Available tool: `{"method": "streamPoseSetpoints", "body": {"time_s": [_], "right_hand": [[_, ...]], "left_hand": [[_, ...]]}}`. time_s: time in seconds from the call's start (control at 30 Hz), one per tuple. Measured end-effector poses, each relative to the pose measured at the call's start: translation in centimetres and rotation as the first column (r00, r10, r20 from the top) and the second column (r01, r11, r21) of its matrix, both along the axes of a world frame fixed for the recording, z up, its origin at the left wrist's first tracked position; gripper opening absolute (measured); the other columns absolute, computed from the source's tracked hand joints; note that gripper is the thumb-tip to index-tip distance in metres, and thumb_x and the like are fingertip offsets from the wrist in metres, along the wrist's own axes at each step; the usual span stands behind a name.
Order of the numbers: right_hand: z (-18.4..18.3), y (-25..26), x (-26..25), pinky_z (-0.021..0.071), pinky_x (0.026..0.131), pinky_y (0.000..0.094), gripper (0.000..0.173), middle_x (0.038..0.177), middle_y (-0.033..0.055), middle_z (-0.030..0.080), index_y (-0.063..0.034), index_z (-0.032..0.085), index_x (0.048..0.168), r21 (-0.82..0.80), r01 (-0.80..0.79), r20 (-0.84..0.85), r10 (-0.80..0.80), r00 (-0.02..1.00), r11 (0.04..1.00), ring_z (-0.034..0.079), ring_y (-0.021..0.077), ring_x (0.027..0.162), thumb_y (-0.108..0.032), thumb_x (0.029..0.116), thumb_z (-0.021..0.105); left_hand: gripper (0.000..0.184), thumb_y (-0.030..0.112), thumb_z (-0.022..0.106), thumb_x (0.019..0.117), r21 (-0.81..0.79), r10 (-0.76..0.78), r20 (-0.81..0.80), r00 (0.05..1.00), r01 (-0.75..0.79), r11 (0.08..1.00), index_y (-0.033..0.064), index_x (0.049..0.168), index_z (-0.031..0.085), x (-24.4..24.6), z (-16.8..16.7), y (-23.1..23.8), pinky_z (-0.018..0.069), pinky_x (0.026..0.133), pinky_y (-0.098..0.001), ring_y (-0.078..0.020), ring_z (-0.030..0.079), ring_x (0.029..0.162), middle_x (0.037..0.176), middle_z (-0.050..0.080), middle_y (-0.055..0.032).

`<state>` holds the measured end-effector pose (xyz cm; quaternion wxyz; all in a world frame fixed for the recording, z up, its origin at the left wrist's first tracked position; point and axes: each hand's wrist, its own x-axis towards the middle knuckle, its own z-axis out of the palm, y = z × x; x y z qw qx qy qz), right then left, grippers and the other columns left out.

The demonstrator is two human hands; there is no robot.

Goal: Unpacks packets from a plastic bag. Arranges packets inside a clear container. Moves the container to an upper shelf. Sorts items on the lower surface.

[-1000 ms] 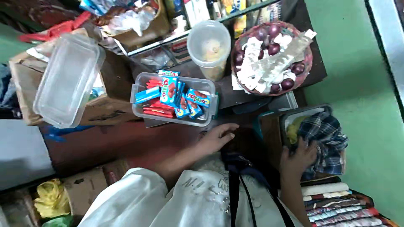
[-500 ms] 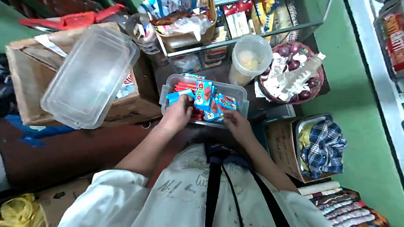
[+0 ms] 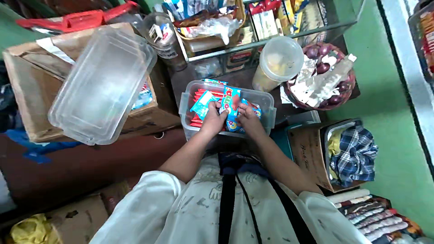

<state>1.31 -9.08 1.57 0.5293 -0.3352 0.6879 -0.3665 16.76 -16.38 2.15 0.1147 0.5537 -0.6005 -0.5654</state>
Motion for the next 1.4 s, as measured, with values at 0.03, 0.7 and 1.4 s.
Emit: {"method": "streamPoseSetpoints", "body": {"time_s": [0.03,0.7,1.4], "right_hand": [[-0.1,0.1,-0.1,0.0584,0.09,0.0441,0.051,0.145,0.0169,0.055,-0.0051,0.037,0.154,-0.003,-0.002,0.012,0.002,1.0,1.0,0.068,0.0251,0.11,-0.009,0.1042,0.047],[2.2,2.8,-1.6,0.0586,0.077,0.0352,0.029,0.113,0.0053,0.065,-0.0111,0.056,0.129,0.085,-0.186,0.65,0.087,0.755,0.979,0.066,0.0137,0.091,-0.018,0.1008,0.056],[0.8,-2.5,-5.4,0.049,0.096,0.0658,0.055,0.131,0.0279,0.062,-0.0042,0.046,0.151,0.343,-0.432,-0.734,0.525,0.431,0.834,0.062,0.0499,0.118,-0.002,0.0979,0.058]], "left_hand": [[0.047,0.027,0.063,0.1018,0.036,0.064,-0.042,0.997,-0.062,0.997,0.004,0.138,0.042,-0.2,0.0,0.2,0.0559,0.09,-0.0518,-0.0299,0.067,0.103,0.118,0.063,-0.0207],[0.085,0.029,0.091,0.0689,-0.631,-0.529,0.228,0.817,0.538,0.559,0.0155,0.144,0.054,5.2,5.7,3.0,0.0175,0.118,-0.074,-0.048,0.034,0.146,0.152,0.05,-0.0169],[0.042,0.036,0.063,0.0958,0.584,0.594,-0.409,0.693,-0.301,0.754,0.0158,0.132,0.055,6.4,4.8,2.9,0.063,0.078,-0.0336,-0.017,0.072,0.094,0.113,0.071,-0.0071]]}}
